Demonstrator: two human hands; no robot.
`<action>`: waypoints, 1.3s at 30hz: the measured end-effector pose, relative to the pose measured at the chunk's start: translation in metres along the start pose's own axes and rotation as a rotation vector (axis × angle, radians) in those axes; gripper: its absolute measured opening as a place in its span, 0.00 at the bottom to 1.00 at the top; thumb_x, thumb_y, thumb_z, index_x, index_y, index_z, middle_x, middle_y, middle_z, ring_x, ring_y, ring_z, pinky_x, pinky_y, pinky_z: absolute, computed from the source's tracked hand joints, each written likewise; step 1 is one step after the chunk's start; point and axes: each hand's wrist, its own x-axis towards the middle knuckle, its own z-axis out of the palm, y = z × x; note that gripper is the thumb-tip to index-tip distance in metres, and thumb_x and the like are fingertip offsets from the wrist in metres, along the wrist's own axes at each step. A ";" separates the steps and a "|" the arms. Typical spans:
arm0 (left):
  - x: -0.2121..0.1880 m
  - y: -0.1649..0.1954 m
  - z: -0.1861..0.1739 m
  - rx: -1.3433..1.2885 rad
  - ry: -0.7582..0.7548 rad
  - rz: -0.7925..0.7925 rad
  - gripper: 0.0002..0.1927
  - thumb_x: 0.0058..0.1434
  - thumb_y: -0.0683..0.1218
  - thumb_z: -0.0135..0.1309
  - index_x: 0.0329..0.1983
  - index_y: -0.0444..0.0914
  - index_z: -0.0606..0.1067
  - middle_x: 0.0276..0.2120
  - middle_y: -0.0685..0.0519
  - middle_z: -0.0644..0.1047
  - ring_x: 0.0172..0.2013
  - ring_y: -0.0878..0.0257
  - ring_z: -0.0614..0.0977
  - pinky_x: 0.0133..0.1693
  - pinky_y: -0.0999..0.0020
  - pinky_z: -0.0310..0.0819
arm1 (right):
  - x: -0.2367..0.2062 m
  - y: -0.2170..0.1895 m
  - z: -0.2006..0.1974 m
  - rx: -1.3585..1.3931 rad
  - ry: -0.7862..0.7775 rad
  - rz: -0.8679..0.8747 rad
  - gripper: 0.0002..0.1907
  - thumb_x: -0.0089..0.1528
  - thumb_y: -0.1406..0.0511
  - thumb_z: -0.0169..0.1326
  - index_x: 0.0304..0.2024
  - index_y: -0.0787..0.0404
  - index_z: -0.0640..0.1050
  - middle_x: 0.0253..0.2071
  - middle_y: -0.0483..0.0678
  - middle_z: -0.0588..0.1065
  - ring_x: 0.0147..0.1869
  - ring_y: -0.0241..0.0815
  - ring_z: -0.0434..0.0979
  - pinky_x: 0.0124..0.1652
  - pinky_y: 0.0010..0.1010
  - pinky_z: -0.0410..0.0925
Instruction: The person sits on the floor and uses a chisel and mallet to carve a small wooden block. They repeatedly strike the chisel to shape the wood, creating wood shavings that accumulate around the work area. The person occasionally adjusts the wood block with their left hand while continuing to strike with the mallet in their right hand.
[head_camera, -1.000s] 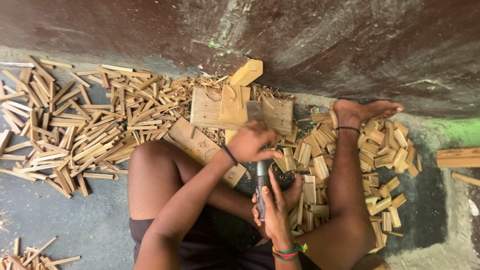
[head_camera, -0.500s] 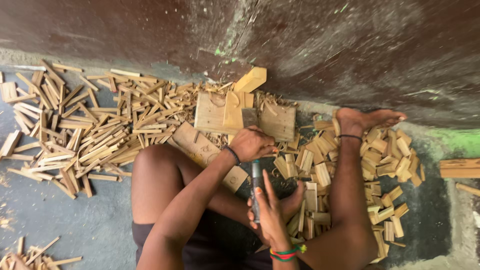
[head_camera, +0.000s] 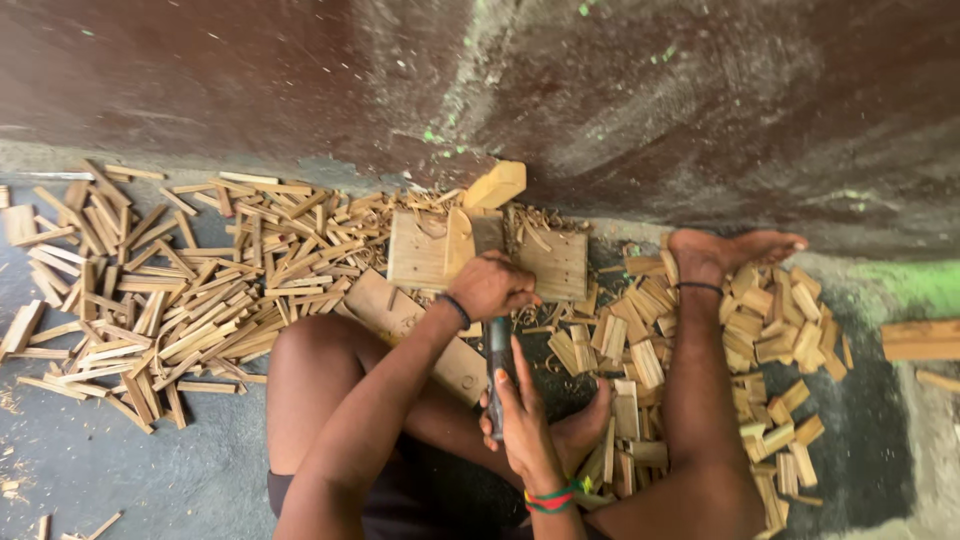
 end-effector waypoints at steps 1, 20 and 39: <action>0.001 -0.002 0.000 0.023 0.021 0.022 0.17 0.61 0.59 0.60 0.26 0.44 0.76 0.23 0.50 0.78 0.31 0.51 0.82 0.46 0.56 0.73 | 0.001 0.002 -0.001 0.012 0.009 -0.002 0.35 0.68 0.58 0.45 0.76 0.36 0.53 0.28 0.47 0.70 0.17 0.34 0.67 0.14 0.24 0.60; -0.025 0.051 0.014 -0.019 0.157 0.046 0.14 0.60 0.57 0.62 0.27 0.45 0.80 0.19 0.52 0.78 0.26 0.52 0.80 0.43 0.60 0.73 | -0.045 0.008 -0.035 -0.068 0.024 0.034 0.35 0.68 0.60 0.46 0.76 0.34 0.55 0.27 0.48 0.71 0.17 0.34 0.68 0.13 0.24 0.62; -0.013 0.026 0.011 -0.012 0.053 -0.009 0.20 0.59 0.58 0.63 0.21 0.43 0.72 0.17 0.50 0.74 0.25 0.48 0.79 0.37 0.55 0.74 | -0.036 -0.007 -0.014 -0.060 0.005 0.103 0.36 0.68 0.59 0.45 0.76 0.32 0.50 0.27 0.47 0.69 0.17 0.35 0.67 0.13 0.25 0.60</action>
